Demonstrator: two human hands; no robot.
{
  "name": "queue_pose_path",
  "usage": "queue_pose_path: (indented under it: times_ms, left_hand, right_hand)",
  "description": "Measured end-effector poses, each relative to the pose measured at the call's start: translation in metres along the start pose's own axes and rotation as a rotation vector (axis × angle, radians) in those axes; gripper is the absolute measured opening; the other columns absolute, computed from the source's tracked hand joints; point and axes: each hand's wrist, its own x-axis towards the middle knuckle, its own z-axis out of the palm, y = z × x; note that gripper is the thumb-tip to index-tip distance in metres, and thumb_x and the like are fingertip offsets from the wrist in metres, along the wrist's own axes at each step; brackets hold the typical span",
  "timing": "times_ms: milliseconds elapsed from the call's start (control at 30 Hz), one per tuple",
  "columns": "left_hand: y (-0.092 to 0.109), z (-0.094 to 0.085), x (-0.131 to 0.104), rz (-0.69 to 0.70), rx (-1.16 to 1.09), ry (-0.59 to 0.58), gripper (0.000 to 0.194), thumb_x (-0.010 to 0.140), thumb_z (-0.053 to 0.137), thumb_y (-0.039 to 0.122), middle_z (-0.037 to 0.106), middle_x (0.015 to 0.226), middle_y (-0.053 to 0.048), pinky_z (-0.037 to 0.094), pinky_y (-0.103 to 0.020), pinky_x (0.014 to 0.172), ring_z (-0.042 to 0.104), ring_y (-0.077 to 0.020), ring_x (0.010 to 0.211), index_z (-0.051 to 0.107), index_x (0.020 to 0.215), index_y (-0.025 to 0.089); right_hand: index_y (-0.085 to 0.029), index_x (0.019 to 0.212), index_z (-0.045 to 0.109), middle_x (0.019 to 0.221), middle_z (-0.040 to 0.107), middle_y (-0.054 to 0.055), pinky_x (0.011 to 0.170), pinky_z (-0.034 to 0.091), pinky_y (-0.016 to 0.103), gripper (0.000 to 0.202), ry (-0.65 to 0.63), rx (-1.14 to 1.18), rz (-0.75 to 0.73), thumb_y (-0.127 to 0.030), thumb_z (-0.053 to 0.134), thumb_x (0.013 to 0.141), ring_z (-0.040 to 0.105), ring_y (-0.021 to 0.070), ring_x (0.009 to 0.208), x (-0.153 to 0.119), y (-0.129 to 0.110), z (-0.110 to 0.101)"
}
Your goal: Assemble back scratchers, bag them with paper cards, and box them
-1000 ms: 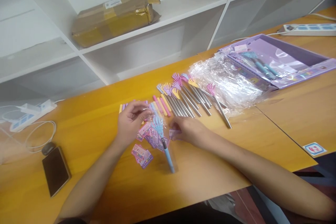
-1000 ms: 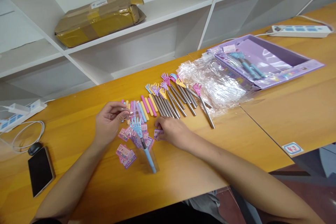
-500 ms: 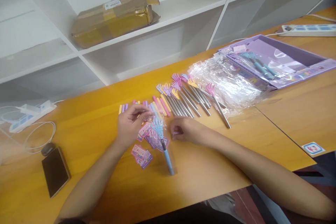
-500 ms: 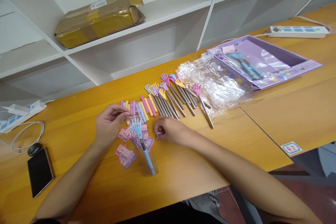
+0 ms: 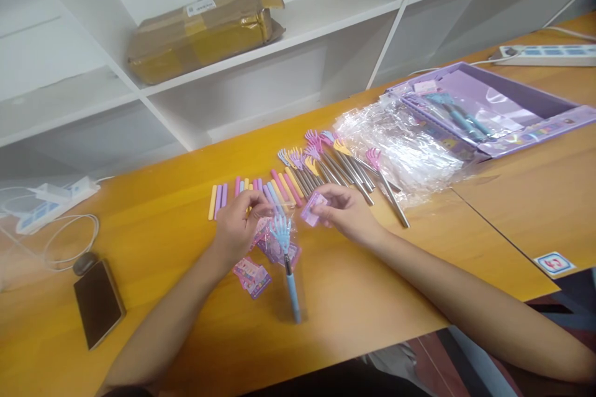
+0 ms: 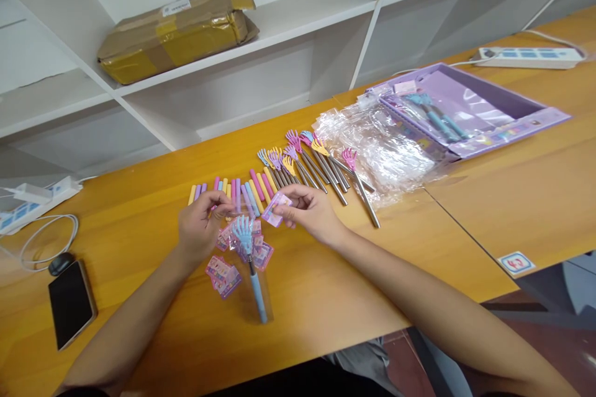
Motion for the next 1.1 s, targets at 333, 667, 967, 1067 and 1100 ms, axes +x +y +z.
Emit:
queue_pose_path:
  times_ms: [333,667,967,1067,1100]
  left_hand:
    - [-0.005,0.007,0.002,-0.133,-0.072,-0.102,0.027,0.108,0.062,0.045,0.066,0.091,-0.003,0.048,-0.031,0.079,0.062,-0.018,0.084,0.06,0.095,0.022]
    - [0.002,0.01,0.001,-0.175,-0.212,-0.126,0.035,0.111,0.055,0.048,0.064,0.088,-0.003,0.049,-0.03,0.074,0.061,-0.017,0.079,0.062,0.09,0.021]
    - [-0.004,0.012,-0.001,-0.133,-0.222,-0.16,0.025,0.112,0.052,0.037,0.062,0.082,-0.001,0.049,-0.029,0.065,0.06,-0.0151,0.068,0.073,0.107,0.025]
    - [0.0,0.008,0.001,-0.072,-0.114,-0.196,0.033,0.11,0.048,0.026,0.068,0.092,-0.005,0.049,-0.032,0.072,0.063,-0.0176,0.079,0.077,0.095,0.024]
    - [0.001,0.007,0.002,-0.072,-0.109,-0.2,0.033,0.109,0.048,0.023,0.069,0.093,-0.005,0.049,-0.032,0.075,0.064,-0.0185,0.082,0.077,0.095,0.023]
  right_hand:
    - [-0.024,0.09,0.082,0.124,0.066,0.007,0.105,0.059,0.043,0.027,-0.298,-0.029,0.015,-0.05,0.087,0.089,0.065,0.021,0.121,-0.002,-0.003,0.003]
    - [-0.021,0.102,0.078,0.116,0.076,0.008,0.102,0.059,0.043,0.025,-0.329,-0.151,0.024,-0.046,0.077,0.099,0.072,0.021,0.114,-0.011,0.009,0.017]
    - [-0.019,0.098,0.075,0.103,0.077,0.007,0.086,0.058,0.034,0.029,-0.232,-0.333,-0.065,-0.048,0.074,0.1,0.07,0.0176,0.091,-0.013,0.013,0.018]
    - [-0.019,0.098,0.075,0.097,0.076,0.005,0.082,0.057,0.032,0.03,-0.221,-0.347,-0.069,-0.049,0.073,0.1,0.068,0.0165,0.086,-0.013,0.012,0.018]
    - [-0.019,0.098,0.075,0.096,0.076,0.005,0.081,0.056,0.032,0.03,-0.219,-0.347,-0.07,-0.049,0.074,0.1,0.068,0.0162,0.085,-0.013,0.012,0.018]
